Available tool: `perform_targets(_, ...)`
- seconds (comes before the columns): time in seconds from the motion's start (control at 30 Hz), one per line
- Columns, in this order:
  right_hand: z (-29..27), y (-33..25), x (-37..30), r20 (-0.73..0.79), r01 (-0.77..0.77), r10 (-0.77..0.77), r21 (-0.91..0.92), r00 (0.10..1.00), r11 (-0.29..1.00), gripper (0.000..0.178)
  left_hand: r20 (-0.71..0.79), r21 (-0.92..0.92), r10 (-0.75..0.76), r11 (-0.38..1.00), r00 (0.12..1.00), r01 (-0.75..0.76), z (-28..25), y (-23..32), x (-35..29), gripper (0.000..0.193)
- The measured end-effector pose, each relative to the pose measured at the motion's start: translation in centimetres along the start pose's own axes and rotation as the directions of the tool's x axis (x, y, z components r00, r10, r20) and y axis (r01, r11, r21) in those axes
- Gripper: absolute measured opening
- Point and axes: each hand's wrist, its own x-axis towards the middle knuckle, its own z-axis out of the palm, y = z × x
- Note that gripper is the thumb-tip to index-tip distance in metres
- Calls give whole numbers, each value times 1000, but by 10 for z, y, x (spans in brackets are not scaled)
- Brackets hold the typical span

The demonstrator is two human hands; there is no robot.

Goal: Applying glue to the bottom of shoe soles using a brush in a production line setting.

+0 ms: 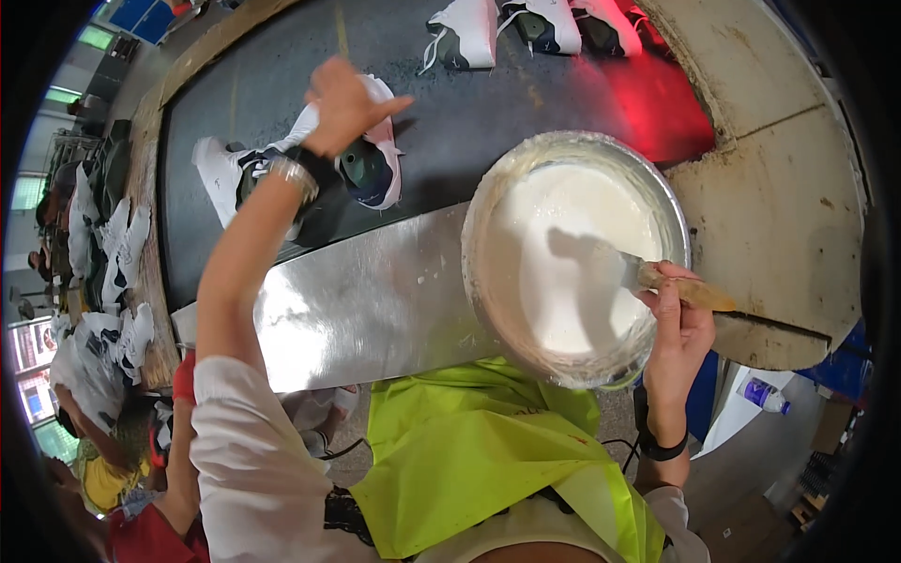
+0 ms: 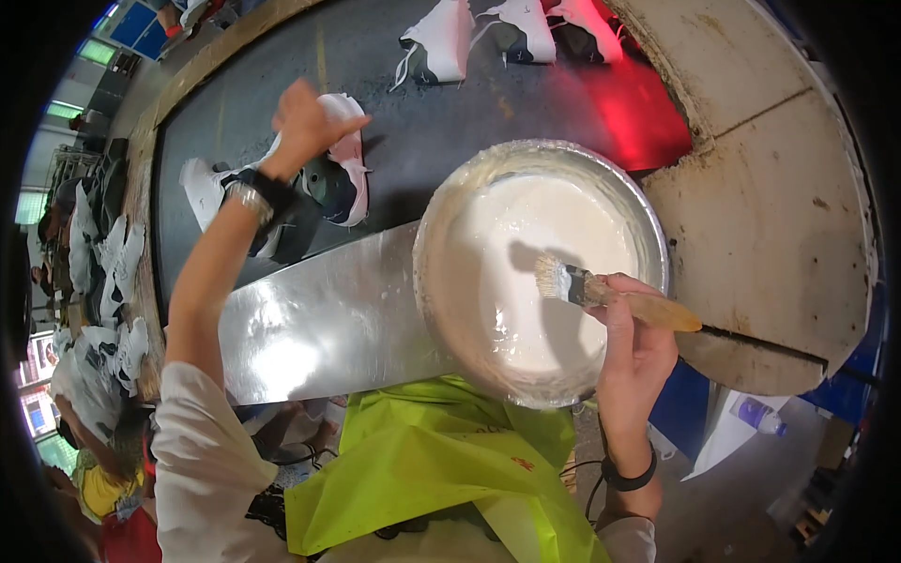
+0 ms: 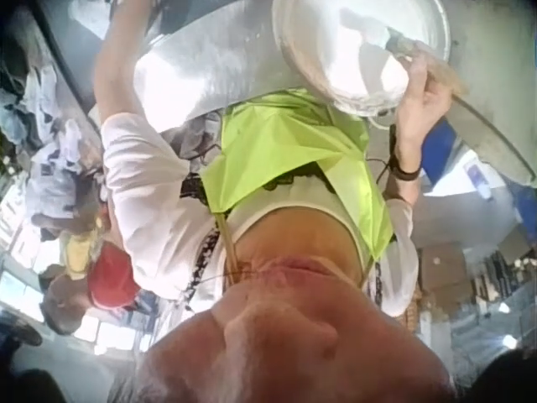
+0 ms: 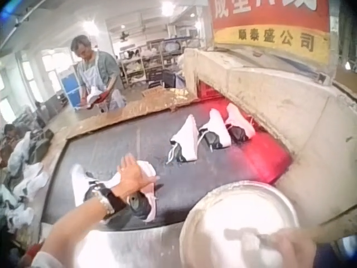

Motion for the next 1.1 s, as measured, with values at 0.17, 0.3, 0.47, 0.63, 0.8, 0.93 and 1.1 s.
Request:
perform_targets(0.17,0,-5,-19,52,-26,23,56,998,998,19,-4,-348,-493,816,870,461,18,-11,-46,114)
perform_targets(0.3,-2,-12,-24,66,4,-8,71,998,997,18,301,-252,-564,731,769,634,2,-14,-8,123)
perform_targets(0.47,-11,-8,-25,-20,-10,12,69,1000,998,17,292,-384,-358,805,887,452,14,-29,-20,131)
perform_targets(0.63,-17,7,-16,-1,-35,35,73,999,997,17,44,-494,-551,713,833,498,33,24,-97,136)
perform_targets(0.8,-6,7,-11,63,-71,67,67,996,995,18,160,-486,-509,705,846,516,56,-21,-36,128)
perform_targets(0.93,-6,-23,-27,55,40,-46,109,997,993,18,169,-609,-603,558,780,563,38,-11,-16,114)
perform_targets(1.1,-22,-35,-61,31,82,-85,68,996,994,19,588,-734,-326,169,740,658,-38,-42,-61,93)
